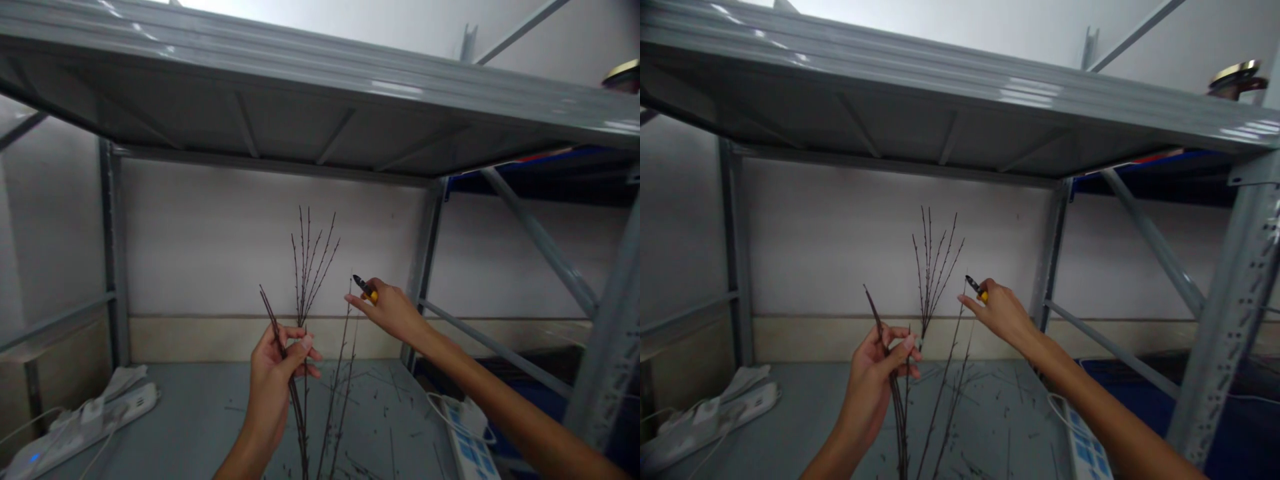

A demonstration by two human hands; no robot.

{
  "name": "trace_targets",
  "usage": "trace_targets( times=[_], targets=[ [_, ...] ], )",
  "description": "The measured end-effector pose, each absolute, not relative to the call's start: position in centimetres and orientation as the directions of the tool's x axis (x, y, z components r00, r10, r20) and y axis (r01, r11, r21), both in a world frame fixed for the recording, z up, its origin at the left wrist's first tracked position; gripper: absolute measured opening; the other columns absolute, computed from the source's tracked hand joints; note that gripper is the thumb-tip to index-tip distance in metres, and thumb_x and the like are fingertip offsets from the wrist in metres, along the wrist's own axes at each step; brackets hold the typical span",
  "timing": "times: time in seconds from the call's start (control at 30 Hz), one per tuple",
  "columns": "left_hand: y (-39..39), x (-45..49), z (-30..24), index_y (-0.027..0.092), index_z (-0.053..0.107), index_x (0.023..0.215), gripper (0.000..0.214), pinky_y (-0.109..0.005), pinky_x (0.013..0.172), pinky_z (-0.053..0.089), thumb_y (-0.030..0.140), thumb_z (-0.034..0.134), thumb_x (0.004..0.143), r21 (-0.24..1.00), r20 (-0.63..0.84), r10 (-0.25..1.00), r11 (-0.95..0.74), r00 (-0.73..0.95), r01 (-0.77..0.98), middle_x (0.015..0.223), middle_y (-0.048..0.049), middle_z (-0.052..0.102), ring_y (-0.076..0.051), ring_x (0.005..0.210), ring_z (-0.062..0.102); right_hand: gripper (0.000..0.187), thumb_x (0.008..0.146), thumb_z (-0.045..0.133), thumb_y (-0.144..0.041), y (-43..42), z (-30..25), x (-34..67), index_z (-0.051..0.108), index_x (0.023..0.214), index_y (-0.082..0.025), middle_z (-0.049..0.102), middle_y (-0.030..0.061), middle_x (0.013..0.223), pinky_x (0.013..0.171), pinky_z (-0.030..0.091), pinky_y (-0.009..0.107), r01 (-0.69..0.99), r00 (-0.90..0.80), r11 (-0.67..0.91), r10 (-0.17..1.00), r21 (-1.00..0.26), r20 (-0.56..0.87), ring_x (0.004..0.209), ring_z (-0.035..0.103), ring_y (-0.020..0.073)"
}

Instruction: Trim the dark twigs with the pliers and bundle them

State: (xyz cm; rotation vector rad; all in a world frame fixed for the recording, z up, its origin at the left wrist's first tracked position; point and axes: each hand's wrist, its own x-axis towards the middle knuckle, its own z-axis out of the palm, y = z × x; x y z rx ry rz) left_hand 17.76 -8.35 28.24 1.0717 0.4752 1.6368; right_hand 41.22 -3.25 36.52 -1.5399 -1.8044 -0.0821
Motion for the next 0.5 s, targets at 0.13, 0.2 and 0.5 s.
trace_targets(
  times=[0.13,0.2,0.5],
  targets=[
    [-8.8,18.0,28.6,0.019,0.054,0.086,0.028,-0.026,0.048,0.055,0.031,0.079,0.08,0.748,0.419,0.908,-0.337,0.014,-0.571,0.088,-0.0023,0.06,-0.015,0.065,0.063,0.046,0.081,0.063,-0.059,-2.9,35.8,40.7,0.064,0.098,-0.016,0.059,-0.0014,0.048,0.041,0.045,0.029,0.661,-0.068,0.292,0.941,-0.691,0.333,0.038,0.056,0.017],
    [-8.7,18.4,28.6,0.019,0.056,0.09,0.029,-0.024,0.045,0.052,0.033,0.079,0.081,0.745,0.425,0.904,-0.317,0.05,-0.587,0.081,-0.0005,0.059,-0.013,0.06,0.058,0.041,0.08,0.064,-0.056,-3.2,35.7,39.9,0.064,0.095,-0.017,0.063,-0.0006,0.054,0.043,0.048,0.028,0.609,-0.114,0.335,0.934,-0.719,0.339,0.041,0.058,0.0157],
    [-5.5,20.6,26.8,0.016,0.067,0.091,0.044,-0.016,0.034,0.029,0.045,0.089,0.066,0.827,0.358,0.925,-0.253,0.123,-0.502,0.065,0.0092,0.036,-0.003,0.044,0.03,0.023,0.078,0.068,-0.042,-5.4,36.9,37.3,0.062,0.082,-0.02,0.058,-0.0029,0.053,0.044,0.047,0.029,0.423,-0.219,0.451,0.893,-0.786,0.394,0.041,0.055,0.0147]
  ],
)
